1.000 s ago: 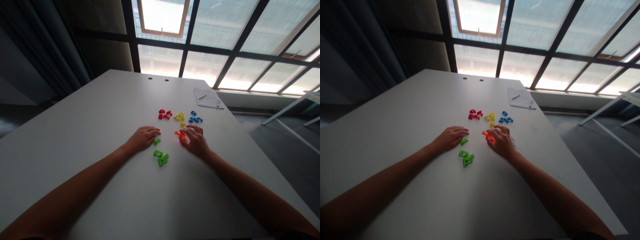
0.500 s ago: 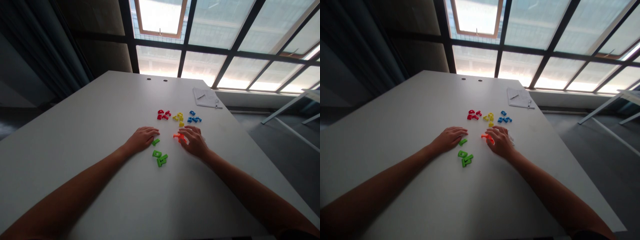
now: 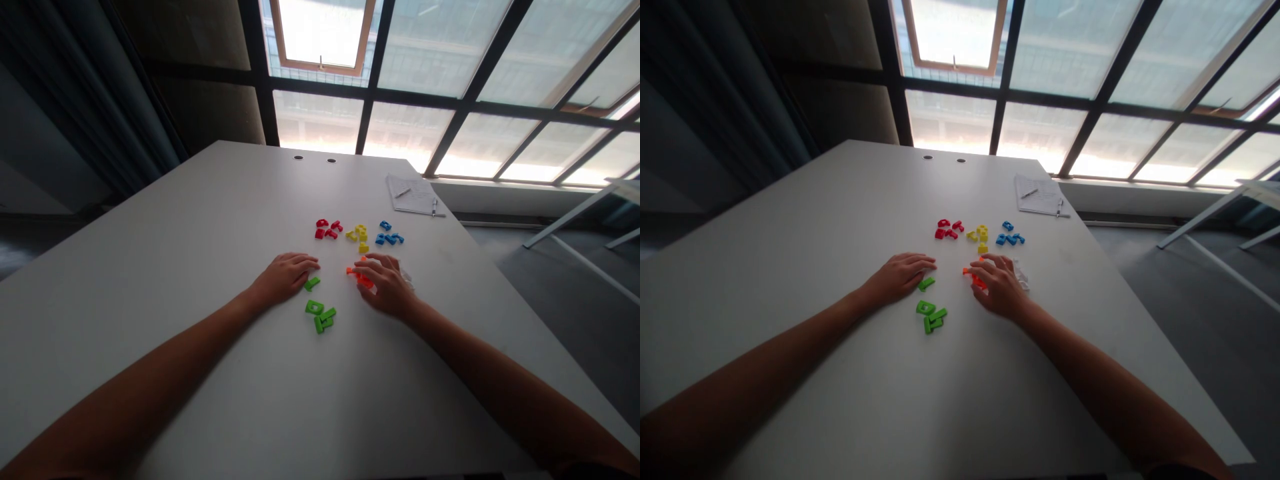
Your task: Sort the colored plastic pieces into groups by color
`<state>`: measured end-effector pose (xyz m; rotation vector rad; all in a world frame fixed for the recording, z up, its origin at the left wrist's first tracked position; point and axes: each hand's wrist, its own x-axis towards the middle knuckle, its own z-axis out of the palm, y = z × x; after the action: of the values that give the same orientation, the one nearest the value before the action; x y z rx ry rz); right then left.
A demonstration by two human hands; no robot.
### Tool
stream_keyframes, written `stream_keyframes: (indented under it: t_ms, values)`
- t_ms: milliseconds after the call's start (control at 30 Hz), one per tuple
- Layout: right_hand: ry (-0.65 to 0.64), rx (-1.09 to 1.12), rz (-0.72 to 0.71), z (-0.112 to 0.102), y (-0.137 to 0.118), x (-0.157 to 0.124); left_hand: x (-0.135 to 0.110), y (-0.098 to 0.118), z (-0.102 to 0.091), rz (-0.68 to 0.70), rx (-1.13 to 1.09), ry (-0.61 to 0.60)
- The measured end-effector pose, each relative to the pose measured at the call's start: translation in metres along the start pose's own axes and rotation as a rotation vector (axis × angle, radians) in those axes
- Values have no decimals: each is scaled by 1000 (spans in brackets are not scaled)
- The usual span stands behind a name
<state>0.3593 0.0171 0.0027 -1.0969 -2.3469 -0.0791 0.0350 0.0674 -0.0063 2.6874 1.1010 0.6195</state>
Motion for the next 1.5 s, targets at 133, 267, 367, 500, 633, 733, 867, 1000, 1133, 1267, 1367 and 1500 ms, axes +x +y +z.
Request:
stream_keyframes:
  t_ms: [133, 267, 367, 500, 633, 733, 867, 1000, 1133, 1267, 1367, 1500]
  values:
    - [-4, -8, 4, 0, 0, 1, 0, 0, -1, -5, -14, 1]
    - [99, -11, 2, -1, 0, 2, 0, 0, -1, -6, -11, -1]
    - [177, 25, -45, -6, -7, 2, 0, 0, 0, -11, -9, 0]
    - [54, 146, -253, -13, -31, -1, 1, 3, -2, -19, -11, 0]
    - [-96, 216, -417, -14, -53, -2, 1, 6, -4, -20, -24, -1]
    - [-136, 208, -415, -11, -54, -1, 1, 6, -4, -22, -26, 3]
    - [-110, 169, -346, -9, -41, -1, 0, 4, -2, -27, -35, 19]
    - [-115, 105, -267, -6, -36, -1, 0, 3, 0, -25, -30, 16]
    - [-153, -22, -171, -2, -41, 1, 1, 2, 0, -16, -18, 15]
    - [-128, -16, -162, 0, -42, 1, 2, 2, 2, -24, -32, 19]
    - [-92, 40, -195, -1, -41, 0, 2, 3, 1, -54, -52, 18]
    - [-67, 120, -295, -3, -45, -2, 3, 4, -5, -43, -127, 21]
